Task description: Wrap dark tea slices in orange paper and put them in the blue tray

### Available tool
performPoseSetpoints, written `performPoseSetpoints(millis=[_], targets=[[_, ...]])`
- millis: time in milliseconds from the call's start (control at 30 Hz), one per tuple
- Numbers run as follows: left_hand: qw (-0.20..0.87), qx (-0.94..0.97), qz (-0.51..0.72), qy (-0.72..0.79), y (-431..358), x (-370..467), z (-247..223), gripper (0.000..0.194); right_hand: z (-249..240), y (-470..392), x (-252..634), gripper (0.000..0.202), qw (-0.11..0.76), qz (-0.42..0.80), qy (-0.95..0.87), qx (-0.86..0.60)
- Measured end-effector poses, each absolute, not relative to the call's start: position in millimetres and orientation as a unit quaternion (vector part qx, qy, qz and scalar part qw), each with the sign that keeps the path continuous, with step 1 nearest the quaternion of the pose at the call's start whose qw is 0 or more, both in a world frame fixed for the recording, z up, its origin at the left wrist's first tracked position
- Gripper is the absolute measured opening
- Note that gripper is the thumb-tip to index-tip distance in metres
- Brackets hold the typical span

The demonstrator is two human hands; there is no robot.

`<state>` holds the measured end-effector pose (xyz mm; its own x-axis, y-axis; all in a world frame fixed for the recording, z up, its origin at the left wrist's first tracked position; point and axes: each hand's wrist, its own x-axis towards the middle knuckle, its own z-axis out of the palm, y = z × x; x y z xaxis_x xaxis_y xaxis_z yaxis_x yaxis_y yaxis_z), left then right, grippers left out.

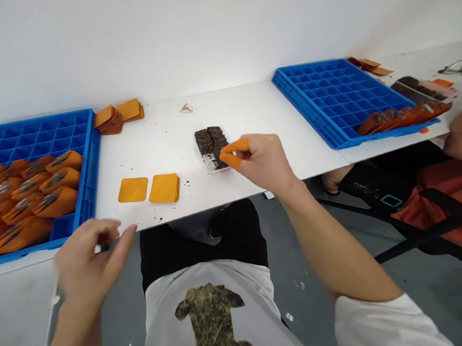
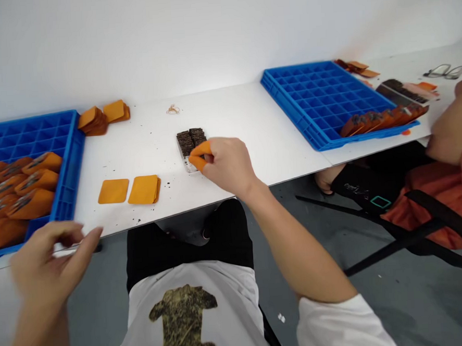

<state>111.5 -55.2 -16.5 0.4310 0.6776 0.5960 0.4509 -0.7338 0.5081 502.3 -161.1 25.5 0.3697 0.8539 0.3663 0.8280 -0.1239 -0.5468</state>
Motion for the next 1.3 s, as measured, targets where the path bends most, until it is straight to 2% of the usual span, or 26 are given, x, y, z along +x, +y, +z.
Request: performPoseSetpoints(millis=[133,233,433,667,933,1067,1133,1233,1300], targets=[[-0.002,0.851,0.372,0.371,2.6,149.3,-70.5,0.019,20.2,-97.2,524.0,0.02,0.143,0.011,-0.583,-0.799],[-0.028,0.844,0.373,0.384,14.8,147.0,-95.4,0.021,5.4,-71.5,529.6,0.02,0.087,-0.002,-0.591,-0.802],[-0.007,0.833,0.414,0.367,10.5,141.4,-105.1,0.014,-8.8,-70.5,533.2,0.025,0.056,-0.002,-0.606,-0.793],[0.015,0.832,0.441,0.336,8.8,146.3,-101.7,0.012,-10.6,-69.1,531.7,0.024,0.06,-0.014,-0.615,-0.786],[0.01,0.838,0.417,0.352,6.5,145.7,-103.0,0.012,-13.5,-67.1,531.1,0.025,0.051,-0.016,-0.612,-0.789],[0.018,0.844,0.387,0.371,8.2,143.7,-99.3,0.012,-11.5,-67.4,530.6,0.02,0.032,-0.015,-0.615,-0.788],[0.02,0.858,0.342,0.383,11.4,144.3,-91.4,0.017,-8.3,-68.6,530.5,0.019,0.027,-0.014,-0.617,-0.787],[0.038,0.894,0.237,0.377,21.2,148.1,-76.1,0.041,-0.5,-75.7,531.5,0.019,0.046,-0.02,-0.603,-0.796],[0.059,0.911,0.166,0.373,30.4,151.8,-67.3,0.048,4.9,-85.3,534.0,0.018,0.068,-0.022,-0.587,-0.806]])
